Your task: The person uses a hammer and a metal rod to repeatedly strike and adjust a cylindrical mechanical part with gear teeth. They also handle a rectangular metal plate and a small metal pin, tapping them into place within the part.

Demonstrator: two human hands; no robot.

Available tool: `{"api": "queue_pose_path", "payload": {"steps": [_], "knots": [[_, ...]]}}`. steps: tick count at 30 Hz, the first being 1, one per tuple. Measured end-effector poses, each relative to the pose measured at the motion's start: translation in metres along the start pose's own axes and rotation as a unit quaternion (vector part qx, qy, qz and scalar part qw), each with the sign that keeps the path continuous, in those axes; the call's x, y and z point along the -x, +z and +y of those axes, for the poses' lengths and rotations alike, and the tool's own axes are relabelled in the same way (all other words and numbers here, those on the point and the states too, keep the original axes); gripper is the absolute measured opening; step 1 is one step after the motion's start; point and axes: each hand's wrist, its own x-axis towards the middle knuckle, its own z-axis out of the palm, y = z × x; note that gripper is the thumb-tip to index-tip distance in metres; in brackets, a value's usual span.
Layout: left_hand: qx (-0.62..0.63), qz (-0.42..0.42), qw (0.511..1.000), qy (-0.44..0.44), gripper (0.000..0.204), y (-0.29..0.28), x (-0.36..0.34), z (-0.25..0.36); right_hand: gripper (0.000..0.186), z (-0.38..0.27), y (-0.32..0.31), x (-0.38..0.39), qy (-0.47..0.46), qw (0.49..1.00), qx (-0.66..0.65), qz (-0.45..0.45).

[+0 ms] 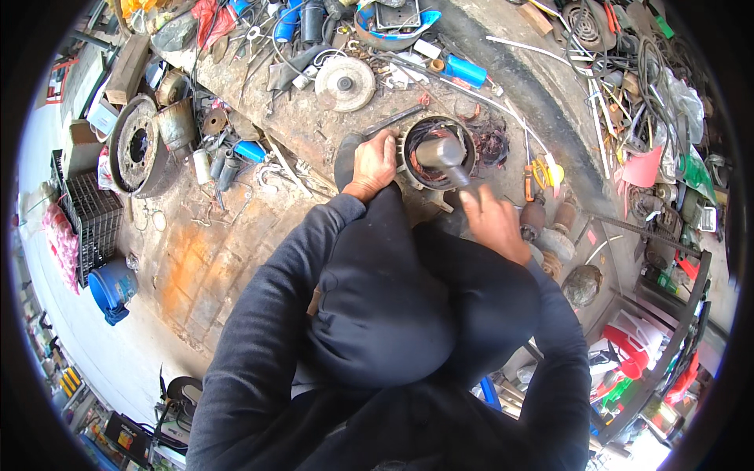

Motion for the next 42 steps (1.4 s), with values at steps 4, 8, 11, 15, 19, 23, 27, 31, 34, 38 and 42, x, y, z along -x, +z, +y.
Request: {"api": "queue_pose_path", "payload": {"steps": [4,8,11,15,19,23,27,31,34,38,42], "knots": [[0.013,0.023,0.999,0.029,0.032,0.002,-0.001,-0.001,0.053,0.004,-0.001,-0.013,0.021,0.998,0.053,-0.006],[0.000,-0.008,1.000,-0.006,0.031,-0.002,0.000,0.002,0.051,0.011,-0.002,-0.022,0.034,0.999,-0.020,0.024],[-0.022,-0.018,1.000,-0.012,0.032,-0.004,0.000,0.005,0.051,0.008,0.009,-0.034,0.046,0.999,-0.010,-0.020],[-0.002,0.011,1.000,0.012,0.032,-0.004,0.002,0.008,0.050,0.006,0.012,-0.035,-0.010,0.997,0.082,0.008],[-0.001,0.010,1.000,0.014,0.031,-0.003,0.003,0.004,0.050,0.001,0.001,-0.012,-0.001,0.998,0.051,0.031],[0.003,0.011,1.000,0.020,0.031,0.000,0.000,0.000,0.051,-0.010,0.002,-0.026,0.011,0.999,0.032,0.006],[-0.002,0.009,1.000,0.018,0.031,0.001,-0.001,0.000,0.058,-0.005,0.006,-0.044,-0.009,0.997,0.071,0.035],[-0.030,-0.009,0.999,0.006,0.035,-0.002,0.000,0.000,0.057,-0.002,0.007,-0.042,0.003,0.998,0.038,0.052],[-0.034,-0.009,0.999,0.028,0.035,-0.002,-0.002,0.000,0.057,-0.008,0.006,-0.046,-0.001,0.999,0.049,0.011],[-0.012,-0.004,1.000,0.007,0.033,-0.003,-0.001,0.005,0.056,0.002,-0.001,-0.046,0.028,0.998,0.031,0.036],[0.003,-0.022,1.000,-0.013,0.035,-0.004,-0.001,0.009,0.055,0.042,0.000,-0.007,0.045,0.980,-0.132,0.145]]}}
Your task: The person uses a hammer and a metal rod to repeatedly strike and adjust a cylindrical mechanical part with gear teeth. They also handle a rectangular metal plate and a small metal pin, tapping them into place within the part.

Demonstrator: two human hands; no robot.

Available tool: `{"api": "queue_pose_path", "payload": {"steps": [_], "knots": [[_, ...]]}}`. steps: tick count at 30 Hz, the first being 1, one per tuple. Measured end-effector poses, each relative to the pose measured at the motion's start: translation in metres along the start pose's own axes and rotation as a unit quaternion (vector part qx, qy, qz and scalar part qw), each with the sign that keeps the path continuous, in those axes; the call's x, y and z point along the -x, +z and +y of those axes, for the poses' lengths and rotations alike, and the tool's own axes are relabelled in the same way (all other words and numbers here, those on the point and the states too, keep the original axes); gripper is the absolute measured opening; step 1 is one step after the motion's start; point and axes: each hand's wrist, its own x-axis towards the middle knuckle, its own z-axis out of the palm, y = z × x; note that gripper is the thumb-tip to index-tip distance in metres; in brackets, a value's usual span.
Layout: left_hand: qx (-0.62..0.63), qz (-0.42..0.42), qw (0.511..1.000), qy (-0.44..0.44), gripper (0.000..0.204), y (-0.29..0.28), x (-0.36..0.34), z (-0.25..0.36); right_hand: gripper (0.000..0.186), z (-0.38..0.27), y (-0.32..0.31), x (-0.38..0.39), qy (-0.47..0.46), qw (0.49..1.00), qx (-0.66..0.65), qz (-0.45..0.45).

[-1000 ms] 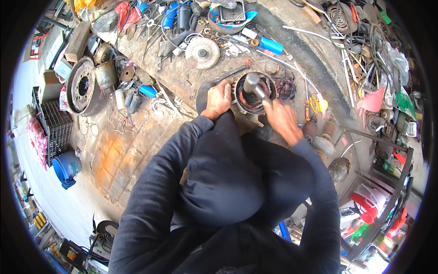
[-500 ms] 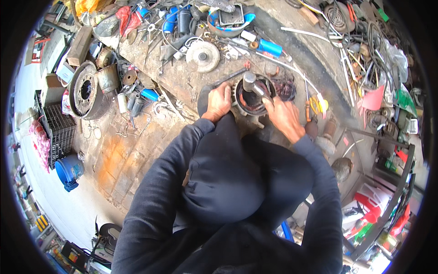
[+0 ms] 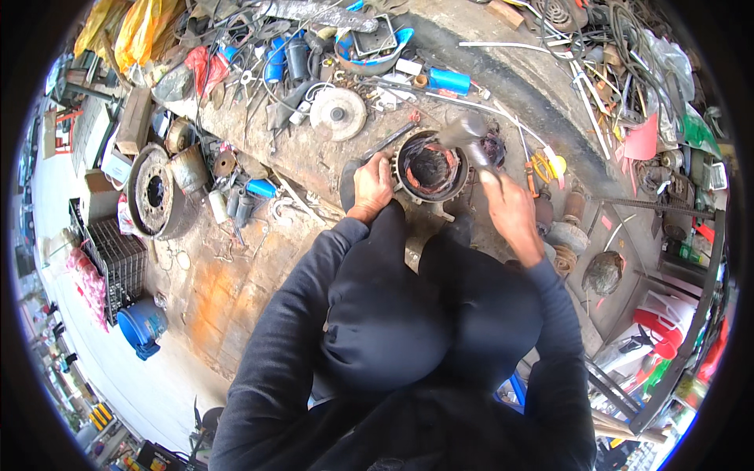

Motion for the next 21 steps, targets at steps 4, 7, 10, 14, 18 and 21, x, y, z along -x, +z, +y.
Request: {"api": "queue_pose_path", "payload": {"steps": [4,7,10,14,18,21], "knots": [[-0.001,0.010,1.000,0.017,0.037,0.001,0.000,-0.001,0.054,0.049,0.006,0.035,0.226,0.952,-0.206,-0.007],[-0.006,0.001,1.000,0.026,0.037,0.001,-0.002,-0.001,0.046,0.079,0.020,0.058,0.348,0.865,-0.360,-0.019],[-0.032,-0.030,0.999,-0.014,0.038,-0.004,-0.005,0.002,0.041,0.111,0.039,0.069,0.409,0.823,-0.393,-0.032],[-0.049,-0.109,0.993,-0.015,0.043,-0.021,-0.013,0.010,0.036,0.145,0.074,0.070,0.411,0.823,-0.390,-0.050],[-0.087,-0.283,0.952,-0.082,0.043,-0.052,-0.033,0.025,0.039,0.159,0.102,0.069,0.418,0.812,-0.408,-0.016],[-0.183,-0.319,0.929,0.039,0.034,-0.076,-0.049,0.050,0.037,0.160,0.116,0.070,0.429,0.872,-0.236,-0.003]]}}
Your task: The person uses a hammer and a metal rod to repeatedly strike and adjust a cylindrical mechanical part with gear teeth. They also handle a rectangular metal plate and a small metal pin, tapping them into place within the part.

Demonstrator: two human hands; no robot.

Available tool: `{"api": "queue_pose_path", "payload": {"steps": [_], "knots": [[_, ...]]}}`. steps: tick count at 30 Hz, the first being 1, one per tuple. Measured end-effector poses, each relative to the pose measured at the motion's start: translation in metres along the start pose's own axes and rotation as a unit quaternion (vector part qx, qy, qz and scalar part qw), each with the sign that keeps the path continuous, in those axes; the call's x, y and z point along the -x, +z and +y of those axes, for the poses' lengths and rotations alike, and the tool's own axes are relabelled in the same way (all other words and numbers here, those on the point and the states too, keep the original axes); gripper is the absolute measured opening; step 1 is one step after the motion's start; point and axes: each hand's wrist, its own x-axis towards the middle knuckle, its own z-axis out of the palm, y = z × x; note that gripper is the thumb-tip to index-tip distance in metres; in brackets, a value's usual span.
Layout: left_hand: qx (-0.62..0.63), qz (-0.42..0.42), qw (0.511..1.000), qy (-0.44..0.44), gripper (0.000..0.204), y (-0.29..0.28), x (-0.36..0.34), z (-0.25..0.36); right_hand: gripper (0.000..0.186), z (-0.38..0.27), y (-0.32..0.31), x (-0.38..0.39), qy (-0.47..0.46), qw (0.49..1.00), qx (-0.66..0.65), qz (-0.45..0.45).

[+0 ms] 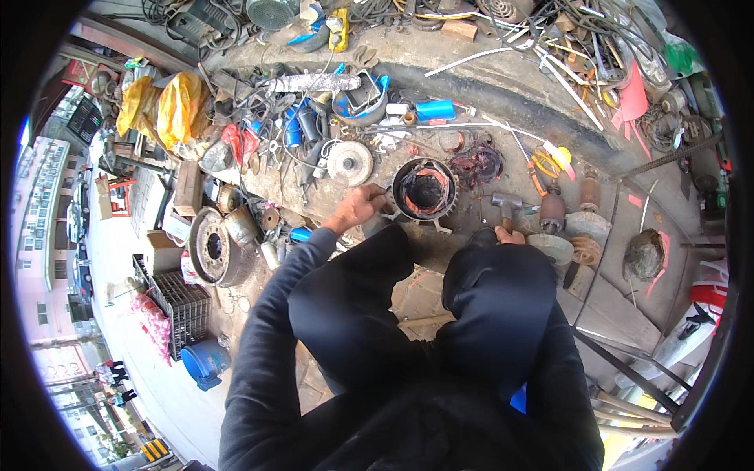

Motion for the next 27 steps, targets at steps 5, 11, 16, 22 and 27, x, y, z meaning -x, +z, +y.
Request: {"api": "queue_pose_path", "payload": {"steps": [5,11,16,22,27], "knots": [[-0.206,-0.062,0.972,0.099,0.029,-0.062,-0.006,0.059,0.037,0.017,0.015,0.007,-0.036,0.982,0.147,0.110],[-0.254,-0.100,0.959,0.083,0.030,-0.041,-0.039,0.098,0.039,0.026,0.026,0.032,-0.177,0.952,0.153,0.197],[-0.176,0.075,0.981,0.013,0.028,0.041,-0.071,0.085,0.040,-0.042,0.009,0.040,-0.357,0.922,0.109,0.102],[-0.127,0.220,0.964,-0.075,0.026,0.083,-0.080,0.084,0.036,-0.179,0.049,0.020,-0.463,0.882,0.082,0.037],[-0.188,0.213,0.956,-0.071,0.022,0.082,-0.088,0.080,0.021,-0.208,0.091,0.008,-0.466,0.878,0.107,-0.016]]}}
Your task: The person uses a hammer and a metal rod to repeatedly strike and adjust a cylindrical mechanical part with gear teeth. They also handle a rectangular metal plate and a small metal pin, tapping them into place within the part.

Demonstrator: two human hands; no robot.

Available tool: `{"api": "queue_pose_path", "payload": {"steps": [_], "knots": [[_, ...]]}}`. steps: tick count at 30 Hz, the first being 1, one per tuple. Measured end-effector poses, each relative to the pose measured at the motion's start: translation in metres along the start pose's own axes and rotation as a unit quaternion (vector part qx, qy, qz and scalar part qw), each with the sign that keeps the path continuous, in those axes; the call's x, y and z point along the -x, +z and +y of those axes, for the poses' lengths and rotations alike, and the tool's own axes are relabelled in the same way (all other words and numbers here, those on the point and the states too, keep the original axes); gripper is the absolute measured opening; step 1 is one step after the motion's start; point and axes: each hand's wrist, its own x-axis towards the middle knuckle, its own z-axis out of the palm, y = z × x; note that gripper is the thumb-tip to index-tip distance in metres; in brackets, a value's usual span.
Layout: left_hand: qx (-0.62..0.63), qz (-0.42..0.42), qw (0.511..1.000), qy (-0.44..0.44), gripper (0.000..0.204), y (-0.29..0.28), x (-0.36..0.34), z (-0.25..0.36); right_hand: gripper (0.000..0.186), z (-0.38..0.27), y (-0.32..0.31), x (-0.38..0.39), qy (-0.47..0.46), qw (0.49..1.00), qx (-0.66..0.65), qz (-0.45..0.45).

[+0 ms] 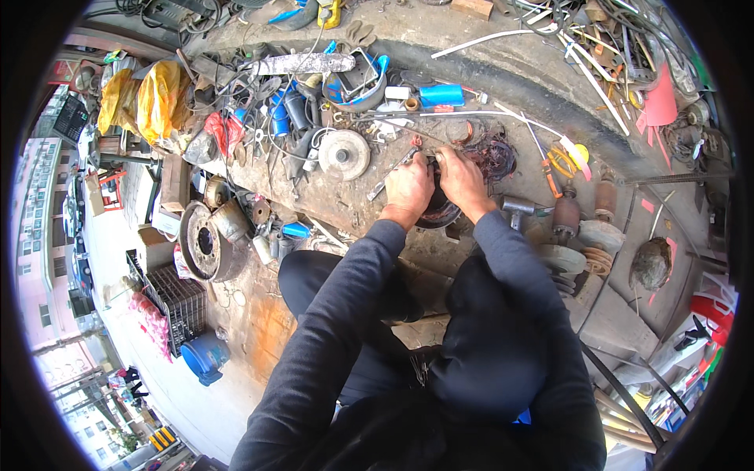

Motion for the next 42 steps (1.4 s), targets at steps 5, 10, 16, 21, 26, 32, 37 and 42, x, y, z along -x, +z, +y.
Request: {"api": "queue_pose_path", "payload": {"steps": [5,10,16,21,26,32,37,42], "knots": [[0.023,0.001,1.000,0.014,0.018,0.007,-0.001,-0.001,0.016,0.007,0.006,0.001,-0.061,0.997,-0.011,0.050],[0.080,0.002,0.997,-0.004,0.019,0.008,0.002,0.001,0.015,0.003,0.002,0.001,-0.038,0.998,-0.021,0.040],[0.068,-0.019,0.997,0.001,0.018,0.003,0.002,0.001,0.015,-0.001,0.000,0.002,-0.025,0.999,-0.012,0.041],[0.093,-0.015,0.996,-0.007,0.019,0.001,0.004,0.000,0.023,0.002,0.000,-0.001,-0.060,0.994,-0.073,0.050],[0.042,-0.016,0.998,0.039,0.019,-0.010,0.004,-0.009,0.026,0.006,0.002,-0.002,-0.079,0.992,-0.086,0.042],[-0.021,0.011,0.994,0.111,0.019,-0.014,-0.001,-0.010,0.026,0.011,0.008,0.001,-0.098,0.986,-0.089,0.102],[-0.013,0.000,0.997,0.071,0.018,-0.008,0.000,-0.003,0.028,0.011,0.006,0.001,-0.065,0.992,-0.074,0.078],[0.010,-0.032,0.996,0.088,0.019,-0.014,-0.009,-0.010,0.020,0.009,0.003,0.001,-0.023,0.990,-0.124,0.066]]}}
